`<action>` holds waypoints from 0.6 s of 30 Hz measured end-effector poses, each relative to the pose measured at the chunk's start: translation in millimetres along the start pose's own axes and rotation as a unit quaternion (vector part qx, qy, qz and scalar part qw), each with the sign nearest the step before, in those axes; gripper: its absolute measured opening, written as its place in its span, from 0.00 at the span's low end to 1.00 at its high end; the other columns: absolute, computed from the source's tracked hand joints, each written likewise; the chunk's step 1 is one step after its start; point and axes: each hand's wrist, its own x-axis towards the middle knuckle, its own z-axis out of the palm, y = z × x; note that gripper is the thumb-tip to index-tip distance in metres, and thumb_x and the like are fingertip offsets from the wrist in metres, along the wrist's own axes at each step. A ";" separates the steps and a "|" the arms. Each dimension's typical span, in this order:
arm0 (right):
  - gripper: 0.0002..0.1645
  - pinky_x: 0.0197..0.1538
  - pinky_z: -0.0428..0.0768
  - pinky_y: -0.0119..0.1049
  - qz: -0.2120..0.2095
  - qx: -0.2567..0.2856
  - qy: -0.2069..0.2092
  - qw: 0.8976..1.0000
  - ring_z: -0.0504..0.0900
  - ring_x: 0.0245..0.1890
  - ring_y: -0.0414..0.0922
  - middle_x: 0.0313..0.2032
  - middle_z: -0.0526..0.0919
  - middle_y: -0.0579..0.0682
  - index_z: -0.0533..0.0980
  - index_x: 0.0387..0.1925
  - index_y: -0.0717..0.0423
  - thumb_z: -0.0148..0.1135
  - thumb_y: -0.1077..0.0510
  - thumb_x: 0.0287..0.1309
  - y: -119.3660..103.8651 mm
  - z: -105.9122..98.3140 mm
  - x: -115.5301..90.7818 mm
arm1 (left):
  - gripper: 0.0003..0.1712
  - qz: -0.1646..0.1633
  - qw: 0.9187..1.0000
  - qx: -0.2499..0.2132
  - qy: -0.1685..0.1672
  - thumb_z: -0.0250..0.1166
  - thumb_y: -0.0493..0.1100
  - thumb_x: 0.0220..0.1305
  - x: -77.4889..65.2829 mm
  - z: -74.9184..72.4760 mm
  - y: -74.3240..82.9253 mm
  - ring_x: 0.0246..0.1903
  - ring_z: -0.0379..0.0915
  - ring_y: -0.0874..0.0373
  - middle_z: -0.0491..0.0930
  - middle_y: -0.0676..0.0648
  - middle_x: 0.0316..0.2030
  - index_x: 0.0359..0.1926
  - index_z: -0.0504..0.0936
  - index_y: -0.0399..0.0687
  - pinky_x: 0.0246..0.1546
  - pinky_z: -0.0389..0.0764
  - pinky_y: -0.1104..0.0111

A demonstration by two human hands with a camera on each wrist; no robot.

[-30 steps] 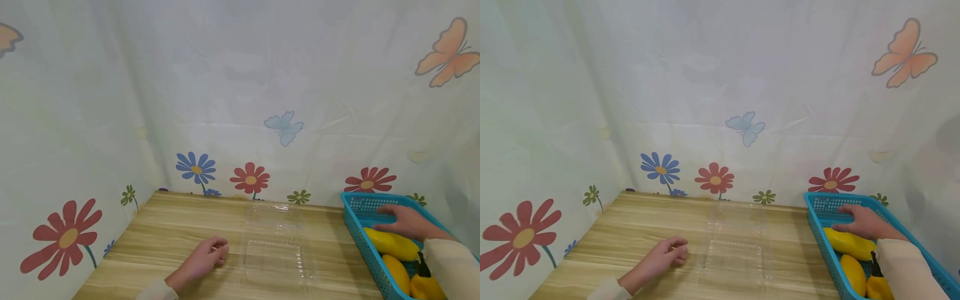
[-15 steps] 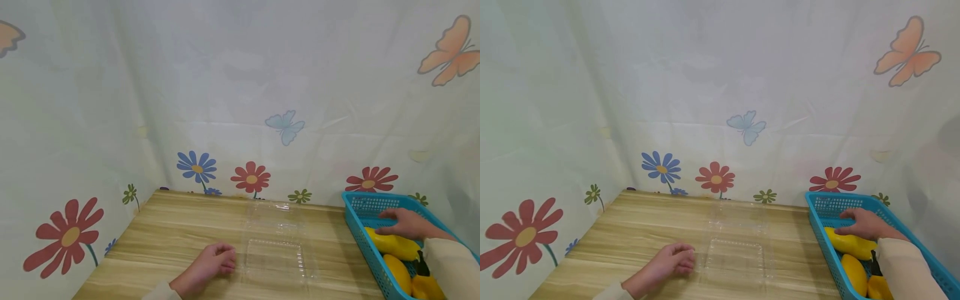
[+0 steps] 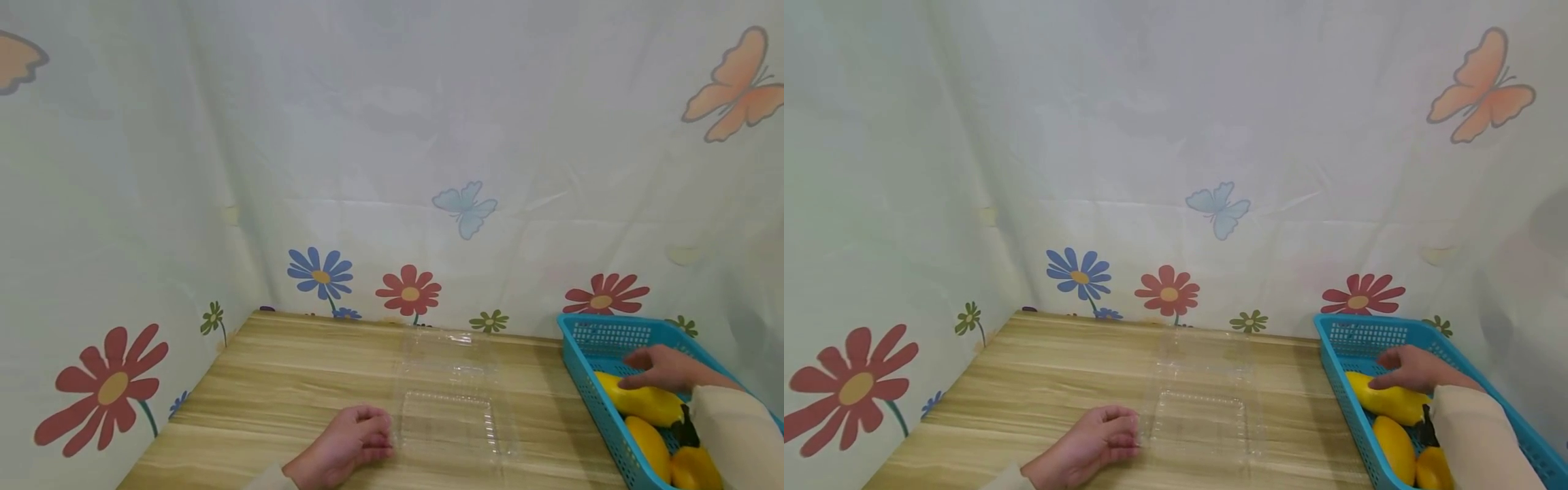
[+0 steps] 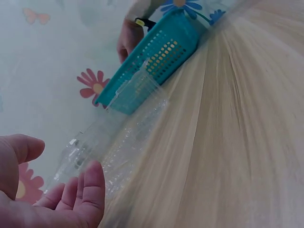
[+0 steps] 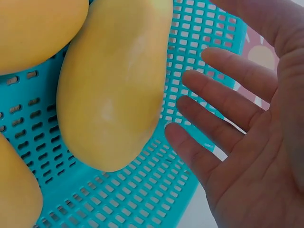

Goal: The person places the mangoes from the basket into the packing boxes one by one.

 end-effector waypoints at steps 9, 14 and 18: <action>0.47 0.52 0.84 0.62 0.020 0.012 -0.014 1.000 0.79 0.51 0.69 0.54 0.78 0.77 0.72 0.58 0.77 0.70 0.38 0.60 9.8 3.8 -3.6 | 0.11 0.000 1.000 -0.019 0.001 0.64 0.35 0.70 0.2 7.7 -1.9 0.34 0.81 0.58 0.80 0.47 0.34 0.49 0.76 0.34 0.44 0.89 0.65; 0.47 0.52 0.84 0.61 0.037 0.037 -0.039 0.998 0.80 0.50 0.66 0.54 0.78 0.76 0.71 0.59 0.78 0.70 0.39 0.61 15.1 4.5 0.5 | 0.10 -0.004 0.999 -0.031 0.006 0.65 0.36 0.69 0.8 9.5 -3.2 0.34 0.81 0.59 0.80 0.47 0.34 0.48 0.76 0.36 0.44 0.89 0.65; 0.45 0.54 0.84 0.61 0.035 0.043 -0.052 0.997 0.80 0.50 0.65 0.54 0.79 0.75 0.70 0.59 0.80 0.70 0.42 0.62 15.1 3.7 -0.5 | 0.09 -0.003 0.999 -0.037 0.014 0.65 0.35 0.69 2.1 10.9 -5.6 0.34 0.81 0.58 0.80 0.46 0.34 0.47 0.76 0.36 0.43 0.89 0.66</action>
